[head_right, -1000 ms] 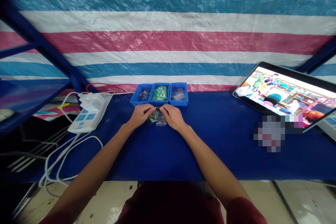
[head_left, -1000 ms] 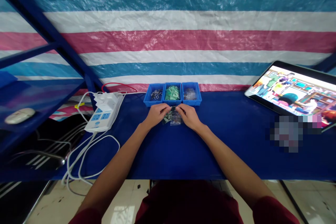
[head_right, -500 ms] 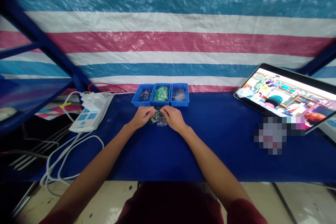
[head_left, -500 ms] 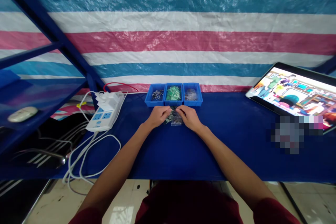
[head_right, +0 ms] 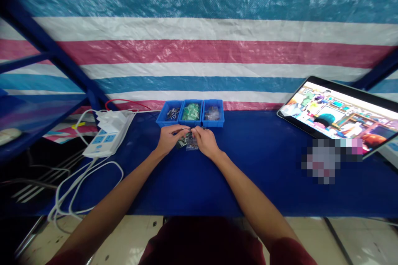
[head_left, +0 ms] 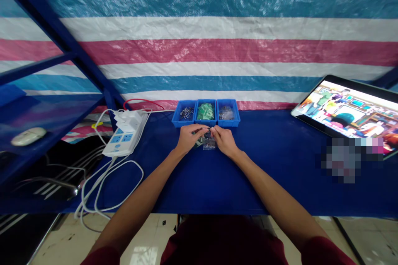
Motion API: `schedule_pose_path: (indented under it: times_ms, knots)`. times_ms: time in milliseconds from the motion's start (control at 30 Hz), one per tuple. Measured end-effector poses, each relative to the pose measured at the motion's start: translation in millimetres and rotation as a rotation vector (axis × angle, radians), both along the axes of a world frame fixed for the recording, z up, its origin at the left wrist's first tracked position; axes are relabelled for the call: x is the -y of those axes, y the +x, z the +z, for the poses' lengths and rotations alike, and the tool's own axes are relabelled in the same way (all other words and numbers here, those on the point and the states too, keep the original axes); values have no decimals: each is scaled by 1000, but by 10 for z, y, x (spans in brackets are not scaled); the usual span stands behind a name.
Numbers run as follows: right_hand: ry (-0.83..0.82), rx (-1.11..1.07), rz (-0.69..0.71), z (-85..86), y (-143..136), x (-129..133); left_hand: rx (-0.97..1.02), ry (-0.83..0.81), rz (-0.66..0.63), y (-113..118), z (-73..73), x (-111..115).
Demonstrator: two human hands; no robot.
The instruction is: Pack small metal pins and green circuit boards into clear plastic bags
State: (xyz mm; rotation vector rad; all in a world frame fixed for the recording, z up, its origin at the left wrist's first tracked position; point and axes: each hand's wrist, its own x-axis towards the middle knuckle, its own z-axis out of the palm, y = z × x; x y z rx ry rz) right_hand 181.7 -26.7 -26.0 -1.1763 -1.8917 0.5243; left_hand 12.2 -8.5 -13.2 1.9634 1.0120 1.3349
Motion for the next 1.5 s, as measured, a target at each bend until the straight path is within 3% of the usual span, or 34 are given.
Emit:
schedule_pose_path:
  times_ms: [300,500,667,967,1267,1500]
  knots:
    - [7,-45,-115,3,4,-5,44,-88,-72,2,0,-1]
    - [44,-55,-161,24,17,6,-286,253,22,-40,-29,-58]
    - [52,-49,-174,13,16,5,-296,423,2,-54,-70,-86]
    - [-1,-27,-129,16,22,11,-190,232,92,-48,-25,-19]
    - [37,11,76,-1,0,31,-122,160,112,-14,-27,9]
    - [31,-59,26,21,30,47,-198,150,111,-18,19,15]
